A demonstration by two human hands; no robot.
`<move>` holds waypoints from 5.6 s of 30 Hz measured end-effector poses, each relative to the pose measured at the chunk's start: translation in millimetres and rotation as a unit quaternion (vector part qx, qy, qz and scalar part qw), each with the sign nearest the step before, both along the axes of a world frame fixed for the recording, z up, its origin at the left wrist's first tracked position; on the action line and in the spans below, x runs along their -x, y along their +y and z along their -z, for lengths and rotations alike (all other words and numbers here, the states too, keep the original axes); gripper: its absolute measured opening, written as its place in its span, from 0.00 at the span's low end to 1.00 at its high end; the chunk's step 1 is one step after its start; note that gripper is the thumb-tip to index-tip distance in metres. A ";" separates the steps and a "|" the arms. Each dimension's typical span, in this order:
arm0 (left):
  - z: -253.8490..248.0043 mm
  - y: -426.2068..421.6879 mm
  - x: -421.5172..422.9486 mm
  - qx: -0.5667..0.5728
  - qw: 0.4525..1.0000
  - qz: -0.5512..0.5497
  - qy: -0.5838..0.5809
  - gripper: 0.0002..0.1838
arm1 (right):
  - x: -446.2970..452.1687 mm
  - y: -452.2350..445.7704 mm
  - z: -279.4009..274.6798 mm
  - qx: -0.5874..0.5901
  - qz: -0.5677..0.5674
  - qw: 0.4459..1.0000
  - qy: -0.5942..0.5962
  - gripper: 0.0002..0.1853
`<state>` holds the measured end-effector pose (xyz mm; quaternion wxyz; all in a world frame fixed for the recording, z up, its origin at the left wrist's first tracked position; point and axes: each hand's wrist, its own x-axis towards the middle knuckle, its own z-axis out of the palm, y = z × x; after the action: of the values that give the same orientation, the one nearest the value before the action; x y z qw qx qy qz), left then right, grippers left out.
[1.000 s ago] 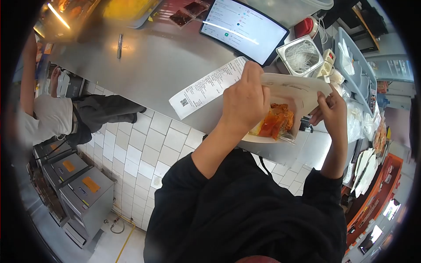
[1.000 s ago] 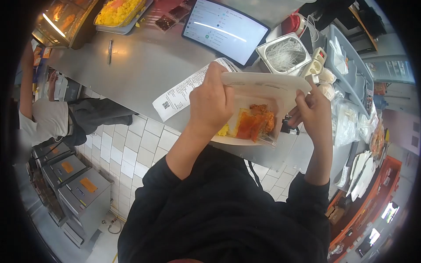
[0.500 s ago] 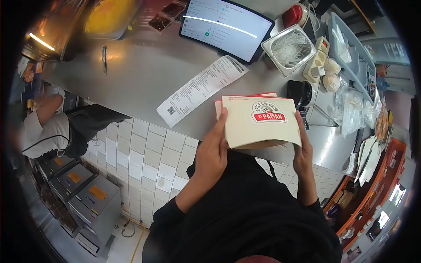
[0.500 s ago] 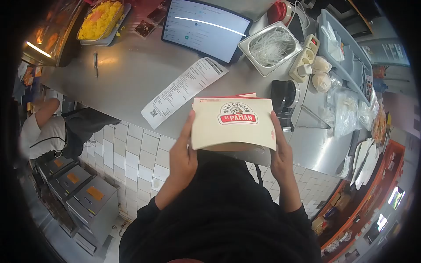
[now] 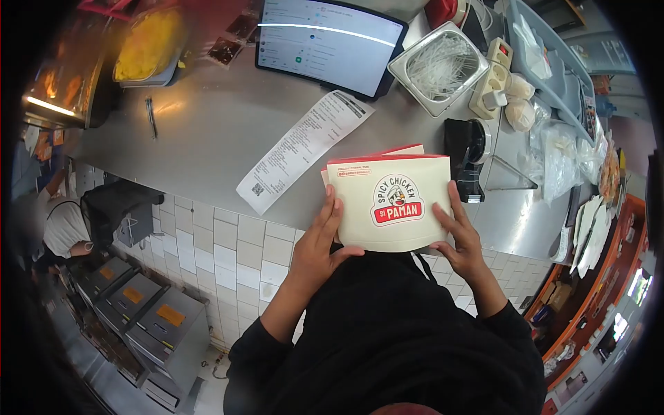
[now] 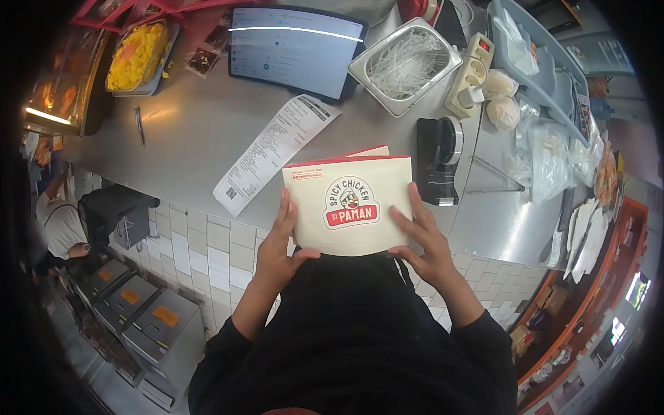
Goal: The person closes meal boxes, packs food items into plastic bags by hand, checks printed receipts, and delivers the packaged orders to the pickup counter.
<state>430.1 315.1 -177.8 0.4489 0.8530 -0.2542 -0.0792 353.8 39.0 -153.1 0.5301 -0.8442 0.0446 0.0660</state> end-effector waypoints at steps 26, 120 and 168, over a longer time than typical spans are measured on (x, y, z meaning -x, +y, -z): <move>-0.3 -38.1 -16.9 -0.108 0.938 0.144 -0.296 0.11 | 1.3 -40.1 19.8 0.203 0.332 0.912 -0.133 0.16; 88.0 -557.9 90.5 -0.196 0.913 0.331 -0.134 0.30 | 116.5 -473.6 -130.3 -0.131 0.373 0.880 -0.265 0.12; -68.8 240.8 87.4 0.292 0.859 -0.205 0.368 0.19 | 0.2 141.6 -77.8 -0.242 -0.058 0.961 -0.120 0.22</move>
<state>342.7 555.9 -109.0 0.7444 0.6243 0.0990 -0.2154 353.6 180.7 -75.3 0.7154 -0.6934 -0.0858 0.0040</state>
